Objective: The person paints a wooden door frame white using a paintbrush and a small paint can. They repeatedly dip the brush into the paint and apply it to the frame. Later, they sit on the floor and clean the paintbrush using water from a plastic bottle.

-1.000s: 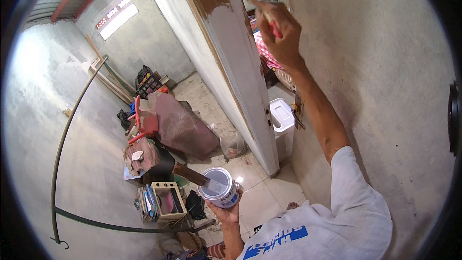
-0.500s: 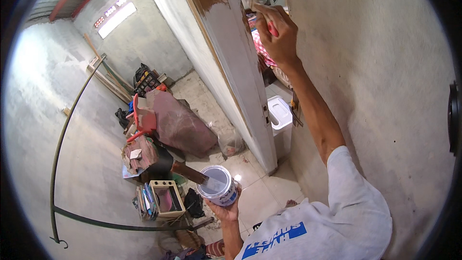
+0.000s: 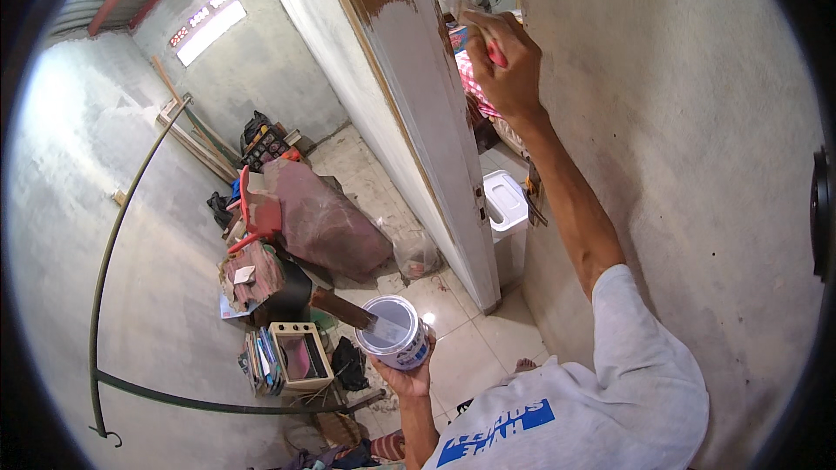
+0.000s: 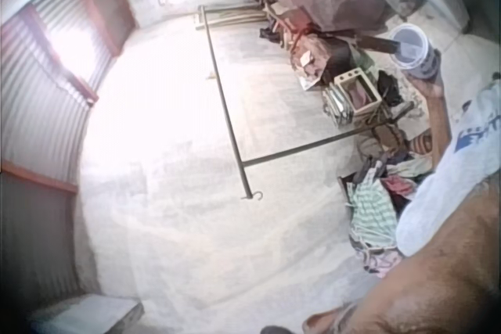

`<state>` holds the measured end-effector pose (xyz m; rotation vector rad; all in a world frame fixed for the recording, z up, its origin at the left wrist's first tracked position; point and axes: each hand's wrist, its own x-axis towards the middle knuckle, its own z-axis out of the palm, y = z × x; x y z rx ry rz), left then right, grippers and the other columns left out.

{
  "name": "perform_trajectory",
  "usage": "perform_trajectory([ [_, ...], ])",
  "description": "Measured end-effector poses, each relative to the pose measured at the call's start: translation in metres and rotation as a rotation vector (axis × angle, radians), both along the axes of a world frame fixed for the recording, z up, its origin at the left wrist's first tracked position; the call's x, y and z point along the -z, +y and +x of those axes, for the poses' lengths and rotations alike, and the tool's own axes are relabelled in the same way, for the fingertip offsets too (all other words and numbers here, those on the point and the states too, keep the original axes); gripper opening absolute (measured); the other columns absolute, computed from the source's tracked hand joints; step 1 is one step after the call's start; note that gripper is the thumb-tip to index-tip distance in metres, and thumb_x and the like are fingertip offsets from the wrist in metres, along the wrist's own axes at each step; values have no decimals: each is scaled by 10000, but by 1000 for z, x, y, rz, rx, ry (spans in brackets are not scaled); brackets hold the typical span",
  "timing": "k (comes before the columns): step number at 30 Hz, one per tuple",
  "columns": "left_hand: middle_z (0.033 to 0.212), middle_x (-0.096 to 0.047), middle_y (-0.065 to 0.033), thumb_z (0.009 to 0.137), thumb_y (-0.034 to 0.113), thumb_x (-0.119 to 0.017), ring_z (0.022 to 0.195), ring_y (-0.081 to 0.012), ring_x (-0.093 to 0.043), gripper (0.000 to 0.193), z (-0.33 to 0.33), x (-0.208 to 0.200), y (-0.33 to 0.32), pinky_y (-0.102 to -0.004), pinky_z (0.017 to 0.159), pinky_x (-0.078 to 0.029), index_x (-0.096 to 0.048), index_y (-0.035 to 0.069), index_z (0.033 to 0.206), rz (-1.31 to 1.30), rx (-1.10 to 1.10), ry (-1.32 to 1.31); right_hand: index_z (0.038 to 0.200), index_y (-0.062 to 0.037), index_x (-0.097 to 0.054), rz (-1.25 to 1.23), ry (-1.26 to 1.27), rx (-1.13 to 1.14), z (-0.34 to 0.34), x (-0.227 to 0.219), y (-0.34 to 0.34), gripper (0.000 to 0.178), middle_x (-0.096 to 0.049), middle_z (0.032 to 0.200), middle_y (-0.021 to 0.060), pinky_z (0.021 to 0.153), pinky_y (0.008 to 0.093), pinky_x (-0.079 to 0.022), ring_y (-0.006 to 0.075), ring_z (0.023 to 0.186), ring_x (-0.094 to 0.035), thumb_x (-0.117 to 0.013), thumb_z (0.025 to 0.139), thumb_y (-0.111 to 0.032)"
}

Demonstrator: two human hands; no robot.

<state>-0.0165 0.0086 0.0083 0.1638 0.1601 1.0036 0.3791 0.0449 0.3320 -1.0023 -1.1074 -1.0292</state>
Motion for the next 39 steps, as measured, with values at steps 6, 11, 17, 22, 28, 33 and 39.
perform_trajectory([
  [6,1464,-501,-195,851,553,-718,1332,-442,-495,829,-3,4,0,-671,1019,-448,-410,161,1513,-29,-34,48,1167,-20,-687,-76,-74,-16,-7,25,-6,246,-702,981,140,737,333,-567,243,863,-702,-648,926,-46],
  [11,1467,-500,-195,847,558,-725,1335,-445,-492,842,-2,5,1,-668,1046,-428,-407,161,1517,55,23,-7,1156,-16,-681,36,-35,-90,-10,29,-6,279,-694,941,144,734,338,-569,254,837,-706,-657,881,25],
  [17,1473,-499,-186,861,534,-720,1347,-440,-481,815,0,2,-2,-660,1048,-429,-412,152,1511,43,-7,11,1149,-13,-682,5,73,-102,-14,43,-9,288,-688,953,157,736,345,-561,272,836,-698,-651,867,35],
  [22,1462,-512,-179,871,512,-715,1352,-426,-482,784,-1,-3,-3,-650,1040,-438,-423,150,1501,27,1,22,1144,11,-675,-72,24,-116,-17,60,-9,288,-678,972,166,773,355,-556,275,870,-689,-642,862,61],
  [28,1455,-519,-181,869,504,-719,1345,-423,-492,781,0,-6,-5,-649,1040,-439,-425,154,1502,32,12,0,1187,2,-664,-182,8,-86,-20,68,-8,303,-670,1019,159,804,370,-560,284,949,-679,-643,887,43],
  [33,1441,-532,-177,868,504,-718,1325,-426,-513,759,0,-9,-5,-646,1036,-443,-450,144,1481,32,17,12,1199,-17,-659,-94,-21,-80,-24,65,-6,306,-655,1025,155,822,388,-556,306,989,-665,-643,897,24],
  [39,1430,-542,-170,864,506,-723,1313,-423,-524,758,1,-15,-7,-647,1019,-458,-457,144,1474,15,8,-6,1185,-9,-663,-53,49,-98,-30,64,-5,289,-663,1004,155,798,375,-541,298,906,-663,-647,898,21],
])
